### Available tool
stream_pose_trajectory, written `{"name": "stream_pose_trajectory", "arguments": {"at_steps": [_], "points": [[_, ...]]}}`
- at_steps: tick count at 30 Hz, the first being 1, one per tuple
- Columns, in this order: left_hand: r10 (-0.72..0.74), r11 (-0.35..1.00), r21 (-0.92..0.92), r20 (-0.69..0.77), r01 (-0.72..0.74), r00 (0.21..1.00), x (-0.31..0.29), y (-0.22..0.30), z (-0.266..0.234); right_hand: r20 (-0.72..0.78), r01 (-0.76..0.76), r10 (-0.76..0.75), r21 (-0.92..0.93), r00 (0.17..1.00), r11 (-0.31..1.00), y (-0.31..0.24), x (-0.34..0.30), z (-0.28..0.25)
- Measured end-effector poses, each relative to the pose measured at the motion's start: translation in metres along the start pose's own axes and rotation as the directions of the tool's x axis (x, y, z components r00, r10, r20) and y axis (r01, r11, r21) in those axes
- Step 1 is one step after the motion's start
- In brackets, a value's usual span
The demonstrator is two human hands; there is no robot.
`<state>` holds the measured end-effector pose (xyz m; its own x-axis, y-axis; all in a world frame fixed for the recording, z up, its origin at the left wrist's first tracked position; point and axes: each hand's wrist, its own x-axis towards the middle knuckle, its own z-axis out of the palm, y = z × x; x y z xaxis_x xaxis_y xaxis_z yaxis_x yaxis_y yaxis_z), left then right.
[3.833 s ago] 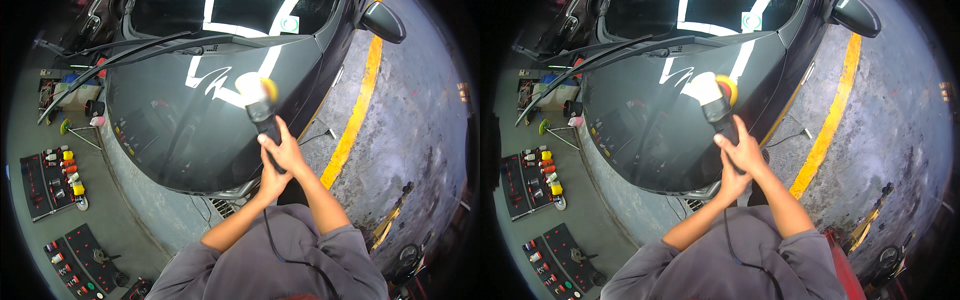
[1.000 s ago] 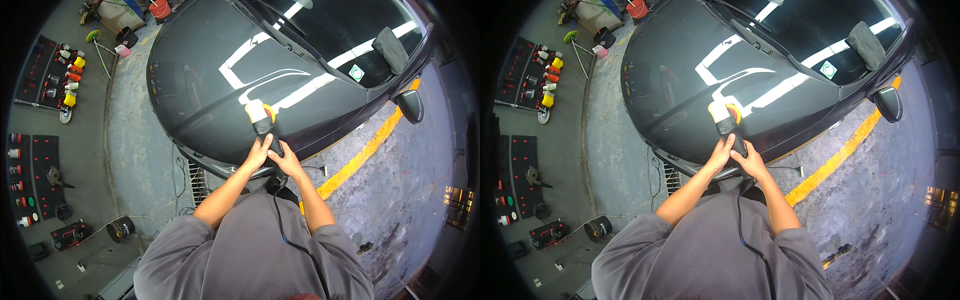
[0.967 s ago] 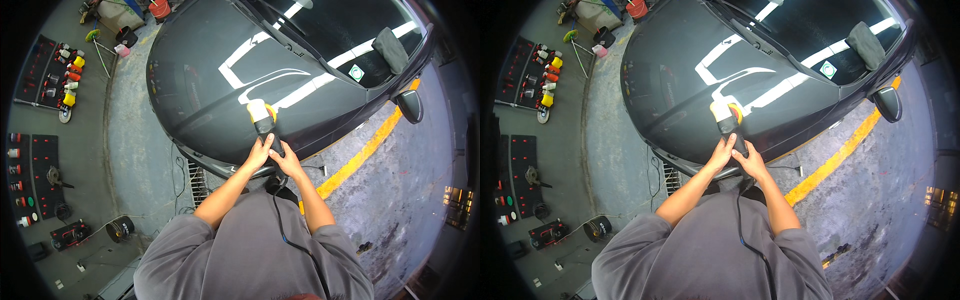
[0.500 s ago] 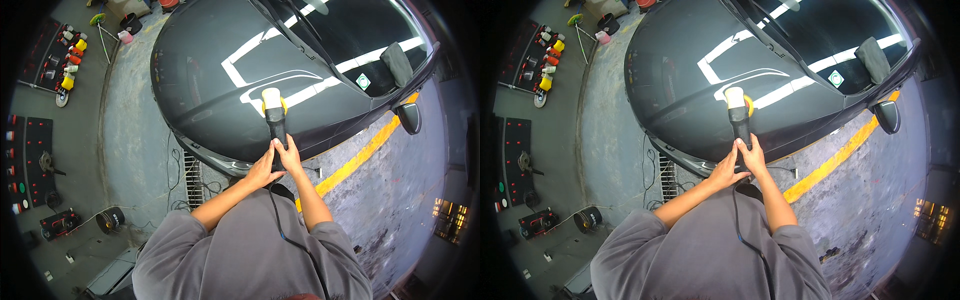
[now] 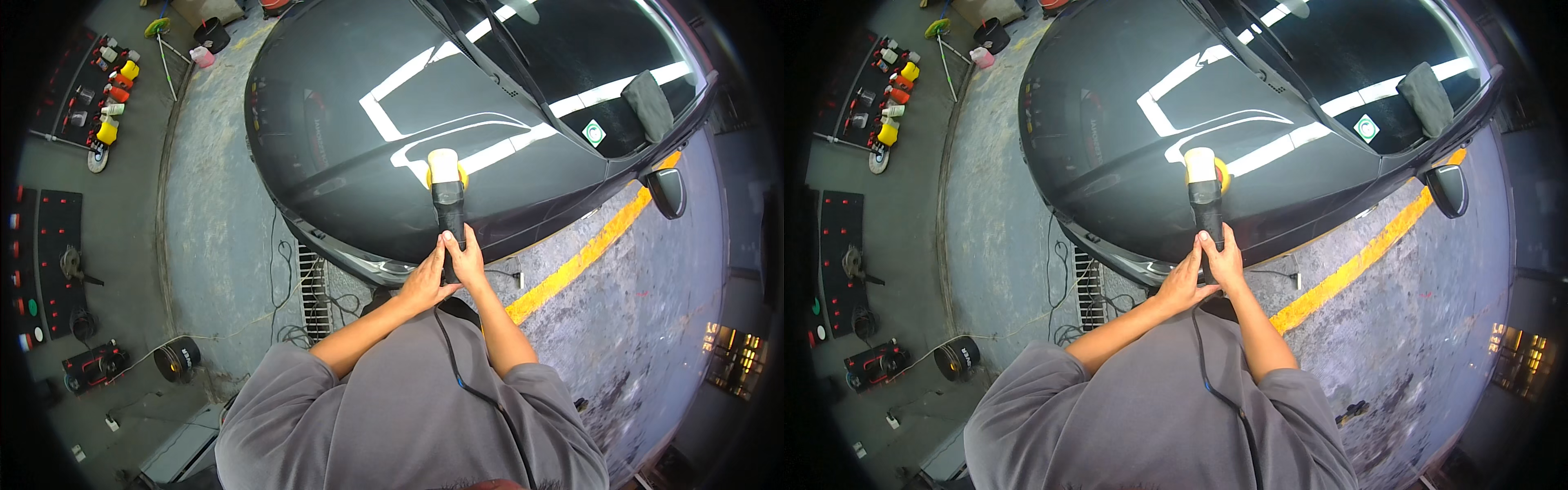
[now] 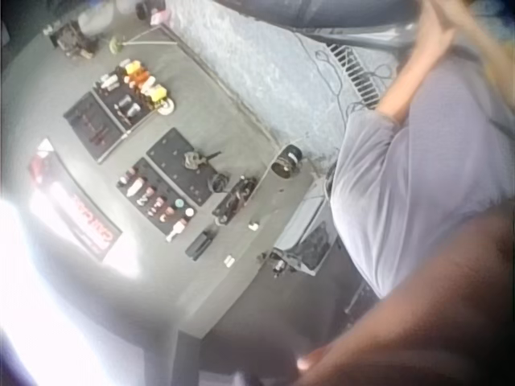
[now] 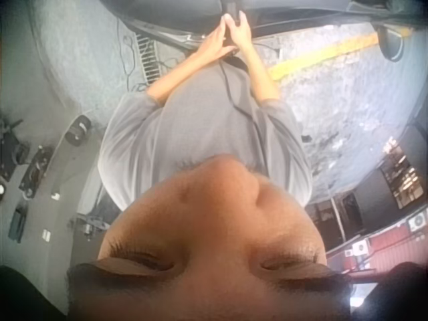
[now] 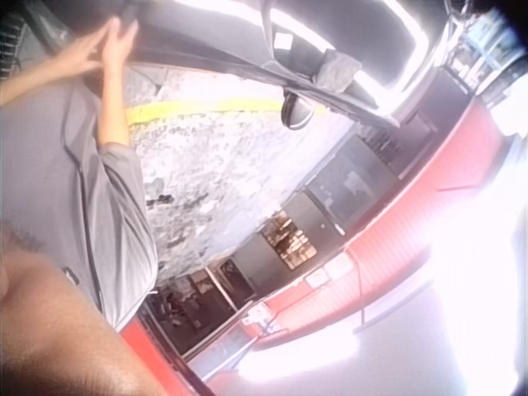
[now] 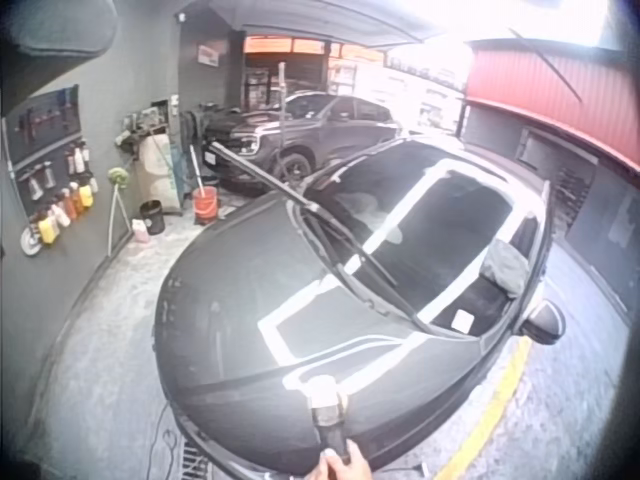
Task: The person prepares a dual-action polisher by attaching a pad, then applies polishing compound to the hood of a dark gray car. The person operates the polisher across the hood surface in controlled passes.
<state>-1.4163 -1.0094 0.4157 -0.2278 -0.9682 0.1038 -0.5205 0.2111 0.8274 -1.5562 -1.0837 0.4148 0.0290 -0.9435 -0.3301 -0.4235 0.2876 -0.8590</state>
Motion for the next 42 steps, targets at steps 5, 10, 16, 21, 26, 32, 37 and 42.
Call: {"name": "stream_pose_trajectory", "arguments": {"at_steps": [5, 10, 16, 21, 26, 32, 37, 42], "points": [[-0.005, 1.0, -0.008, 0.013, 0.005, 1.0, 0.005, 0.004, 0.0, -0.009, -0.006, 0.006, 0.045, 1.0, 0.999, -0.012, -0.004, -0.008], [0.065, 0.998, 0.014, 0.002, -0.065, 0.998, 0.018, 0.012, 0.004, -0.063, 0.037, -0.032, 0.067, 0.997, 0.997, -0.001, 0.004, -0.02], [-0.162, 0.943, -0.268, 0.144, 0.196, 0.976, 0.052, 0.02, -0.002, -0.086, 0.053, -0.043, 0.117, 0.995, 0.992, 0.014, 0.025, -0.063], [-0.369, 0.761, -0.482, 0.228, 0.434, 0.901, 0.104, 0.023, -0.013, -0.09, -0.052, 0.077, 0.251, 0.993, 0.966, -0.019, 0.033, -0.077], [-0.546, 0.743, -0.409, 0.086, 0.53, 0.833, 0.119, -0.003, 0.005, -0.071, 0.116, -0.12, -0.055, 0.99, 0.992, 0.015, 0.037, -0.025], [-0.703, 0.565, -0.698, -0.129, 0.439, 0.7, 0.058, -0.039, 0.003, 0.242, 0.037, 0.003, -0.157, 0.97, 0.987, -0.017, 0.012, 0.019], [-0.678, 0.555, -0.72, -0.102, 0.416, 0.728, 0.079, -0.011, 0.018, 0.169, 0.102, -0.069, -0.192, 0.983, 0.976, 0.014, 0.023, -0.007], [-0.567, 0.703, -0.489, 0.052, 0.516, 0.822, 0.167, 0.022, 0.052, -0.067, 0.093, -0.1, -0.11, 0.993, 0.99, 0.028, 0.061, -0.084]]}}
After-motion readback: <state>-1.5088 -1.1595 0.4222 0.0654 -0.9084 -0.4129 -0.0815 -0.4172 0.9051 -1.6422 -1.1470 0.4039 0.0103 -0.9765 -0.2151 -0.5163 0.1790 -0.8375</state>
